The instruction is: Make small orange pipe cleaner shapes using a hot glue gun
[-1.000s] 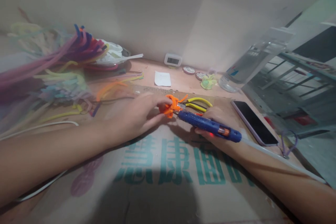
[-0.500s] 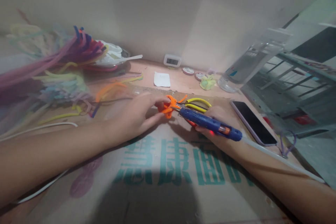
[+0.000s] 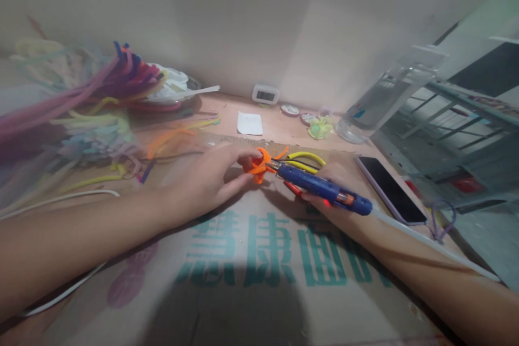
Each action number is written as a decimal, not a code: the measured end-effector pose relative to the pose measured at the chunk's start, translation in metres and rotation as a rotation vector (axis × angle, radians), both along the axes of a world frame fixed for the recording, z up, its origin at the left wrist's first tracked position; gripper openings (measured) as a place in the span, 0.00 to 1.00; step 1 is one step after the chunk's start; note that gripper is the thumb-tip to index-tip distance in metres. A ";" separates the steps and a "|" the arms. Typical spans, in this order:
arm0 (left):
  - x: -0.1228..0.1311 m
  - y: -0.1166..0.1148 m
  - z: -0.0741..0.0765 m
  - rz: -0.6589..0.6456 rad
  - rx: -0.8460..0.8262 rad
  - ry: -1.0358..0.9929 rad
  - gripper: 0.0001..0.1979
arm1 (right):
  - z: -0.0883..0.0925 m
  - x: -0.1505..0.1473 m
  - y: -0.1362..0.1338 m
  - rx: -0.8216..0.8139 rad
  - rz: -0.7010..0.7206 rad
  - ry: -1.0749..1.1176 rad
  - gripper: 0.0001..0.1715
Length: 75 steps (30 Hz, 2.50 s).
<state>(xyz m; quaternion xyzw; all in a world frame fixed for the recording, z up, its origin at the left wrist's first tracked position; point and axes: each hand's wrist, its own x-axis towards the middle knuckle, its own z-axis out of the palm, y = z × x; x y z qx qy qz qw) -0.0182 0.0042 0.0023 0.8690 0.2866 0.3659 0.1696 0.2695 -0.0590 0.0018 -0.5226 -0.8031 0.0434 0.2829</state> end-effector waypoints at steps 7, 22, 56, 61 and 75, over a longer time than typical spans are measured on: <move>-0.001 0.003 -0.003 -0.001 -0.009 -0.013 0.13 | 0.015 -0.010 0.000 -0.044 -0.068 0.010 0.18; 0.008 0.004 -0.008 -0.122 -0.136 -0.013 0.13 | 0.024 0.003 0.015 -0.139 -0.290 0.482 0.22; 0.012 0.014 -0.020 -0.159 -0.021 -0.055 0.14 | 0.015 -0.023 0.046 -0.119 -0.227 0.216 0.22; 0.011 0.011 -0.018 -0.157 0.095 0.016 0.12 | 0.001 -0.042 0.034 0.097 0.098 0.213 0.20; 0.012 0.007 -0.004 -0.078 0.101 0.146 0.16 | -0.010 -0.048 0.039 -0.078 0.101 0.250 0.23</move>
